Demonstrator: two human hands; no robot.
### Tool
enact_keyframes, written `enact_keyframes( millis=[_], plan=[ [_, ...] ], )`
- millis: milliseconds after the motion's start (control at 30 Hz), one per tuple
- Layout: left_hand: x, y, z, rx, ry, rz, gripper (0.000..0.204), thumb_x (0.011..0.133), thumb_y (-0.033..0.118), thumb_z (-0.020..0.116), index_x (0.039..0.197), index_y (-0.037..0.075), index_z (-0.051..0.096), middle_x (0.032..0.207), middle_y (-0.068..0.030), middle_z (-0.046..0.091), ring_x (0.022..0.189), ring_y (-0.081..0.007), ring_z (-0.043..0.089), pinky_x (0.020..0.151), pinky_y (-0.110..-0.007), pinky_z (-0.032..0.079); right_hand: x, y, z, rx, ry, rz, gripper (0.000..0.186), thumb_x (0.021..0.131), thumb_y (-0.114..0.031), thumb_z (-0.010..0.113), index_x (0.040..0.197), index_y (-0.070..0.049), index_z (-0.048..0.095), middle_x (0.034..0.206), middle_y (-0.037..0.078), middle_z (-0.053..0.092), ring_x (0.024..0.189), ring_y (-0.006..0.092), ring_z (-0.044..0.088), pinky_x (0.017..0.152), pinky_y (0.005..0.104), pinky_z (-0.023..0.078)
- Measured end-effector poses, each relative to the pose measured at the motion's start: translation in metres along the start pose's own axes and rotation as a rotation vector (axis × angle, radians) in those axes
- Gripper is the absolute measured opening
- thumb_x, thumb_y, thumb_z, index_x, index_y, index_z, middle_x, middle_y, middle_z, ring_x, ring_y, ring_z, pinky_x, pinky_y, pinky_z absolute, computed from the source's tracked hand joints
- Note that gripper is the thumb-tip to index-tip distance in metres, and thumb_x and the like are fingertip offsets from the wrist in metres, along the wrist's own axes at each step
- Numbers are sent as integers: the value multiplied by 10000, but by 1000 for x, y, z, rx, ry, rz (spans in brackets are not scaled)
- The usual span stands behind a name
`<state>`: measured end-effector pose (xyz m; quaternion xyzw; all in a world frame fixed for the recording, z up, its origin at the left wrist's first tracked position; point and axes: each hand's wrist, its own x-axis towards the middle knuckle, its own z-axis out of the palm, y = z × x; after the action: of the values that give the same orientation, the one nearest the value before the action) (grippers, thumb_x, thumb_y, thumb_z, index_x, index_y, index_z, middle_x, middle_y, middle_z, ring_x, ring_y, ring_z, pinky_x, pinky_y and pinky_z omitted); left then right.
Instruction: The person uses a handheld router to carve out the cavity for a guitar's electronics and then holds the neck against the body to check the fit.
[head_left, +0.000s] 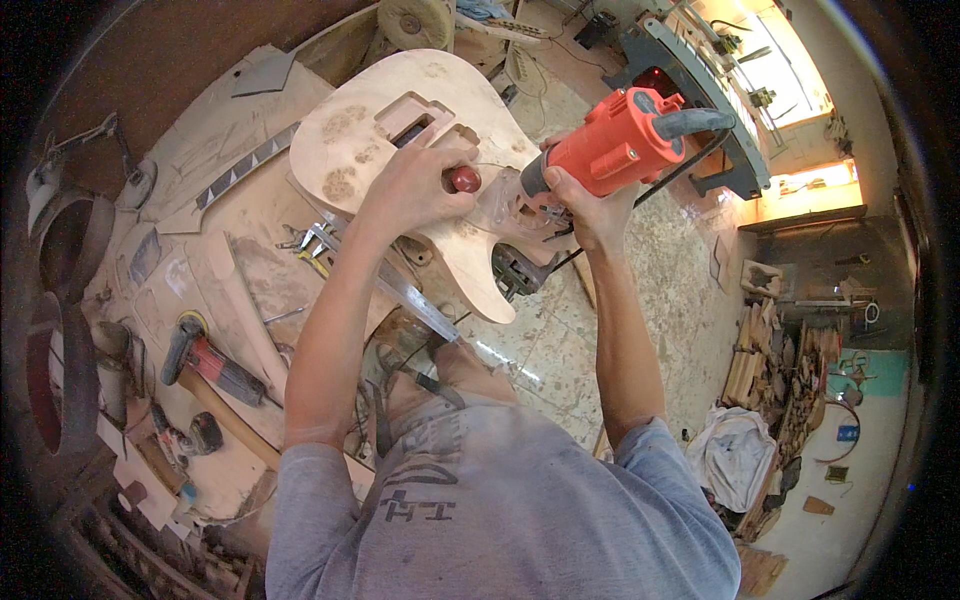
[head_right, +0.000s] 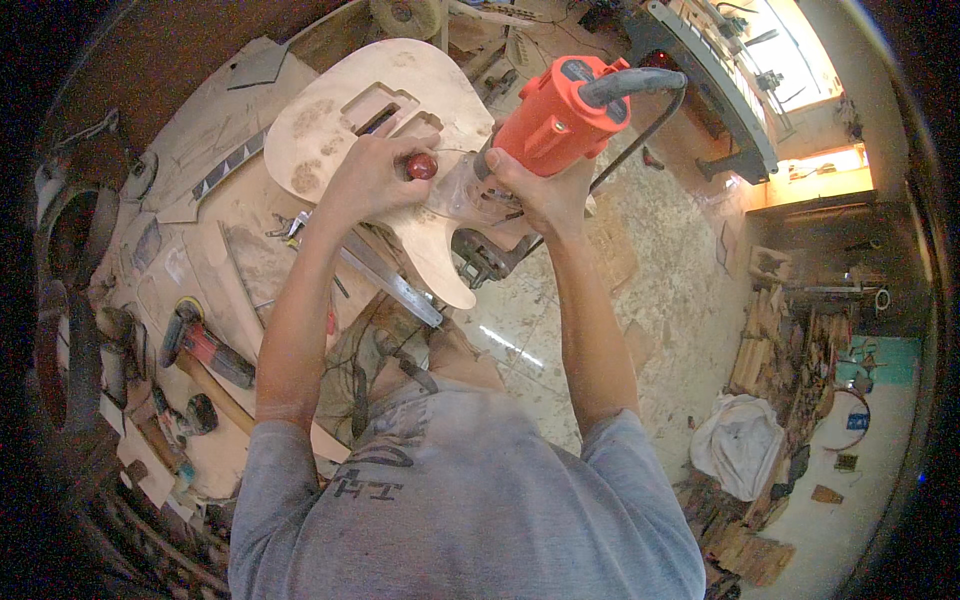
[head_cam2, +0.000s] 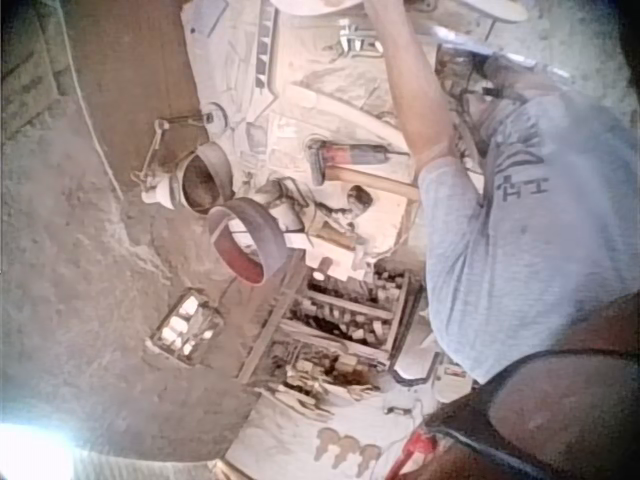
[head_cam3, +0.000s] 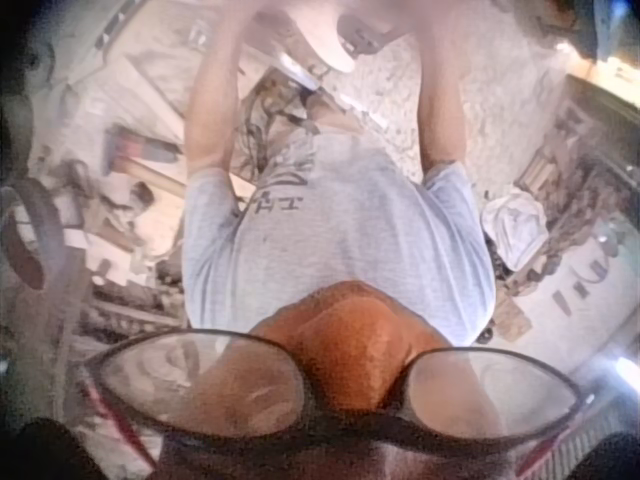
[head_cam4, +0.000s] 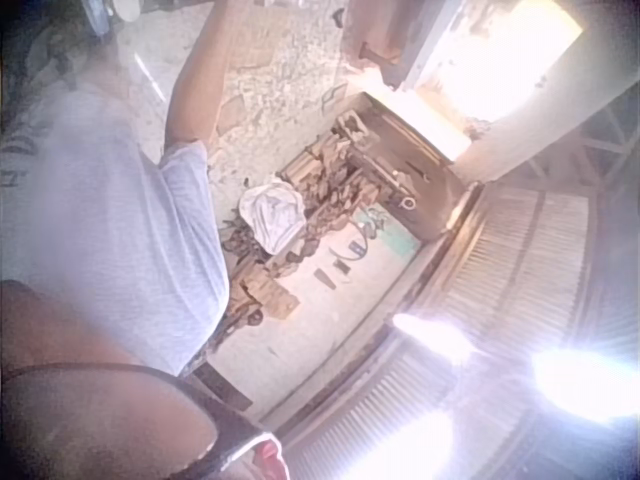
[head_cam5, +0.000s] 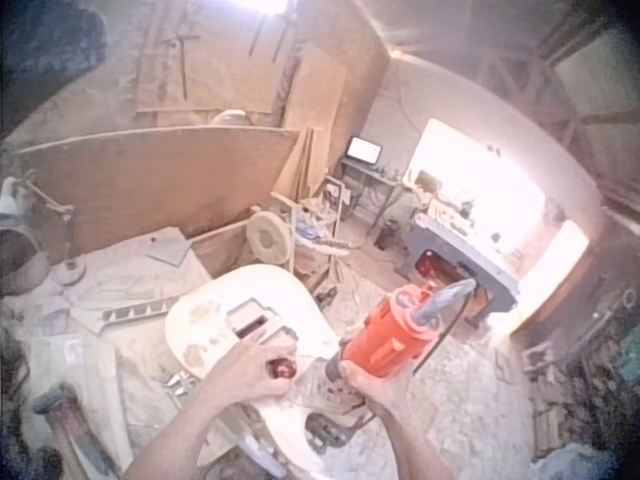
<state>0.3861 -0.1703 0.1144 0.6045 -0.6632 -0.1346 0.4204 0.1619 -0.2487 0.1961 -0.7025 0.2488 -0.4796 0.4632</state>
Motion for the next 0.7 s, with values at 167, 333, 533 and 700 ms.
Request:
enact_keyframes(
  millis=[167,333,533,700],
  plan=[
    [0,-2,-2,-30,-1,29,481,703,267,804,1152,96,786,1021,-211,755,1085,-389,705,940,-447,580,-2,-5,2,-2,-10,28,800,707,-168,918,1400,-43,537,1160,44,659,1013,161,688,907,360,582],
    [3,16,-13,-60,-63,-66,361,694,207,747,1016,56,809,1026,-138,797,1060,-363,739,1169,-437,479,-4,-5,-1,-38,-19,21,787,719,-158,918,1399,-42,538,1103,38,677,1016,164,689,908,357,583],
    [-1,4,-8,-51,-13,-15,489,677,269,775,1124,71,795,934,-195,765,1036,-388,721,1080,-449,523,-8,-11,9,-62,5,43,687,747,-269,925,1273,-1,573,1059,107,732,1006,221,719,912,396,588],
    [0,14,-14,-50,-58,-42,541,669,293,770,1167,81,791,917,-215,761,1104,-421,703,1121,-448,491,-7,-9,4,-31,-31,25,776,717,-178,933,1374,-40,542,1090,55,710,999,169,698,900,354,588]
  ],
)
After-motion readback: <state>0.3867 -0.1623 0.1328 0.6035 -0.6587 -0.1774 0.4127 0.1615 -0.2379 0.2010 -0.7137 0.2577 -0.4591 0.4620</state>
